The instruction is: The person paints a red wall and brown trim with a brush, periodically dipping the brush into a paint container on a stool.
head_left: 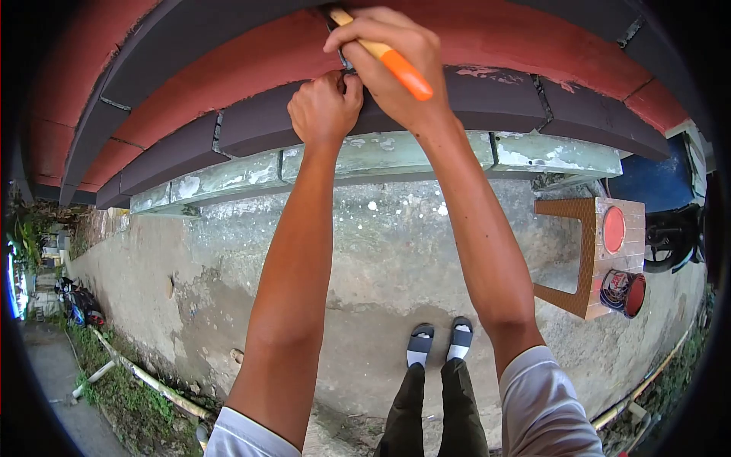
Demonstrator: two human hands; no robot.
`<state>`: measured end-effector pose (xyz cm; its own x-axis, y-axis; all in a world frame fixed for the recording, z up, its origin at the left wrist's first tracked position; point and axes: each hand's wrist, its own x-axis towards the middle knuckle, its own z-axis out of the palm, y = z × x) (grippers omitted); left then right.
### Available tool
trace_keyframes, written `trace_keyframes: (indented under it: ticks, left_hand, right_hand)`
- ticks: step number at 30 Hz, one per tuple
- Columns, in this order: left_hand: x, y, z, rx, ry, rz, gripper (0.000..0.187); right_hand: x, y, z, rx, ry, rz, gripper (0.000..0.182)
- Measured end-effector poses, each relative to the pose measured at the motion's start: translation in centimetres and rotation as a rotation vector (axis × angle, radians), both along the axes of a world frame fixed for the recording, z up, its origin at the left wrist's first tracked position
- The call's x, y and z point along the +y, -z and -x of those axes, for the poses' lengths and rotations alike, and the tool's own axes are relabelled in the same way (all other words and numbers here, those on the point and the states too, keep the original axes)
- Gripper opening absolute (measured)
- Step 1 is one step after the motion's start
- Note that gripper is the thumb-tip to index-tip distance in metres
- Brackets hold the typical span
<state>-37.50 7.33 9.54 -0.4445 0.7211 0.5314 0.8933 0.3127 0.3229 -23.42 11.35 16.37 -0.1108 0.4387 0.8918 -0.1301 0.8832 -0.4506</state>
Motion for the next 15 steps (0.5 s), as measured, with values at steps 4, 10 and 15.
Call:
trace_keyframes:
  ticks: [4,10,15]
  left_hand:
    - [0.3,-0.1,0.1,0.006,-0.004,-0.057,0.038]
    - [0.0,0.1,0.0,-0.012,0.002,-0.077,0.038]
    - [-1.0,0.2,0.9,-0.011,0.044,-0.008,0.023]
  right_hand:
    - [1.4,1.9,-1.1,0.040,0.330,-0.052,0.012]
    - [1.5,2.6,-2.7,0.213,0.767,-0.125,0.016]
    - [-2.2,1.8,4.2,-0.014,0.293,-0.004,0.015]
